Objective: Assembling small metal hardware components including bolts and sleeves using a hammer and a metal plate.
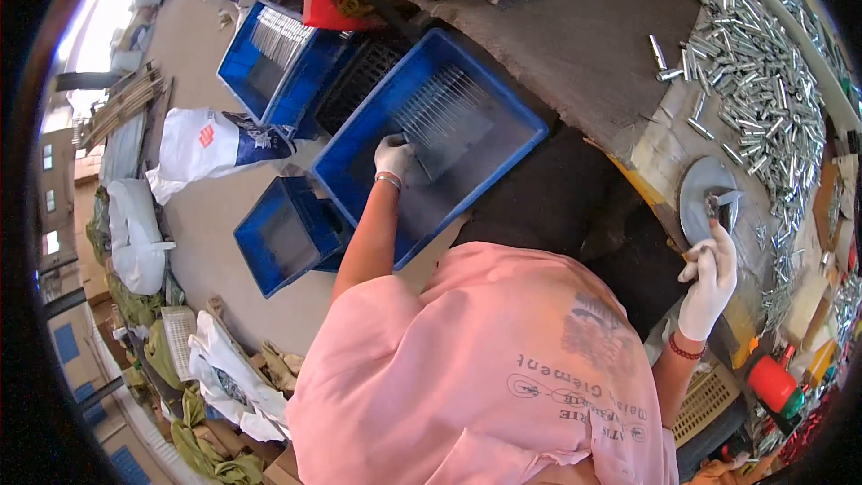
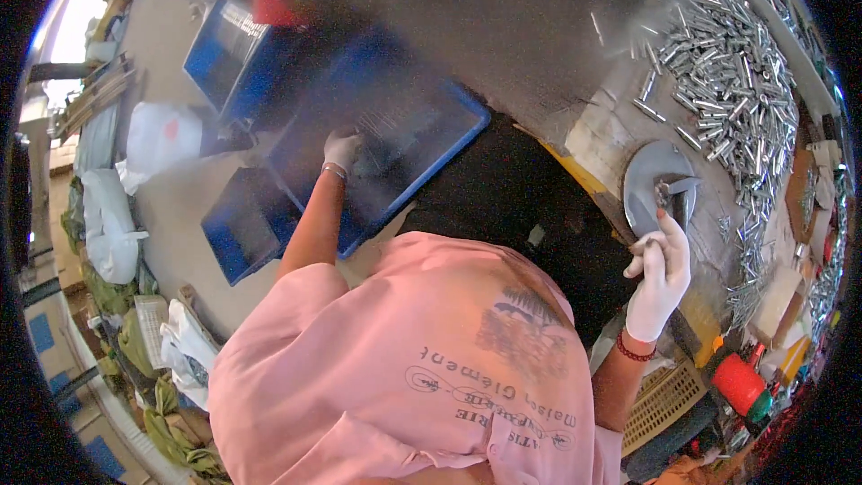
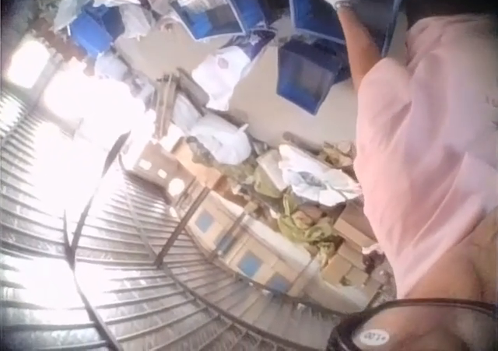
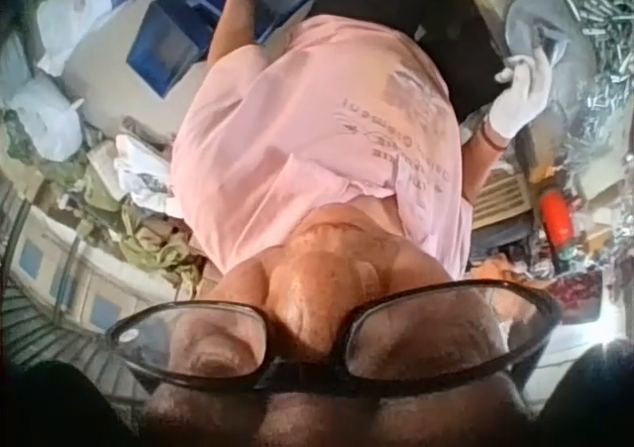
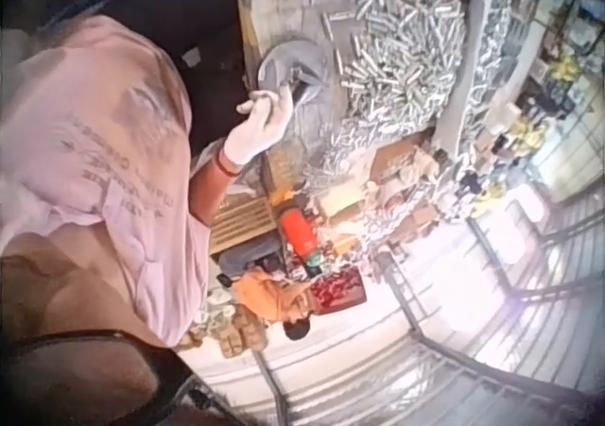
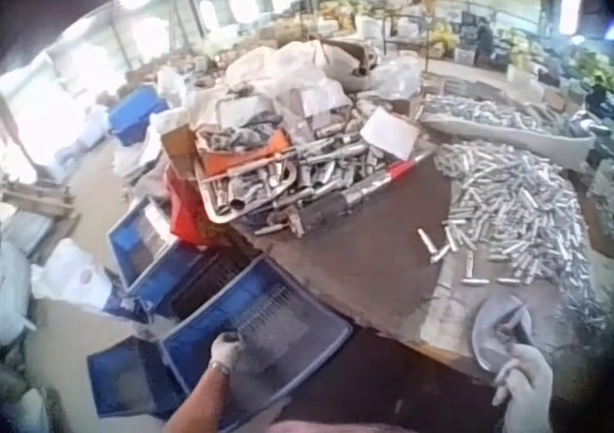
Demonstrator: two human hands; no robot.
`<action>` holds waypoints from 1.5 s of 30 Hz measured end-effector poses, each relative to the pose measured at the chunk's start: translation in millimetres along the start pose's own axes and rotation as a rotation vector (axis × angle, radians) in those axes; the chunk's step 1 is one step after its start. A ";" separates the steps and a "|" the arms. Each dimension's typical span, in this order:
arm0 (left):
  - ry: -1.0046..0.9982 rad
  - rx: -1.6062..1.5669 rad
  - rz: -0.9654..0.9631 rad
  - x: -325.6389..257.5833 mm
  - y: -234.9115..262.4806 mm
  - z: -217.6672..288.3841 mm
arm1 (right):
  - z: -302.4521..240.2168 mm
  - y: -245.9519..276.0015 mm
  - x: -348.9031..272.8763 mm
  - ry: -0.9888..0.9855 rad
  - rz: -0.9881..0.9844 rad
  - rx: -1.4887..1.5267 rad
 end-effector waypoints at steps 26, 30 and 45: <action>-1.686 0.276 -0.320 -273.8 -131.5 350.5 | -4.7 -2.4 -2.0 -0.020 -0.169 0.159; -1.868 0.440 -0.514 -271.5 -207.3 356.7 | -4.9 -8.8 -8.6 -0.007 -0.193 0.209; -1.748 0.205 -0.258 -286.4 -214.6 302.6 | -6.4 -6.1 -3.6 0.350 -0.143 0.054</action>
Point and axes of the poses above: each hand's wrist, its own x-axis towards the middle knuckle, its own y-axis out of the back of the hand, z = x × y, the point moved 4 cm from there along x, towards the middle knuckle, and after that the axes turned 6 degrees about -x, right-handed, at the moved point
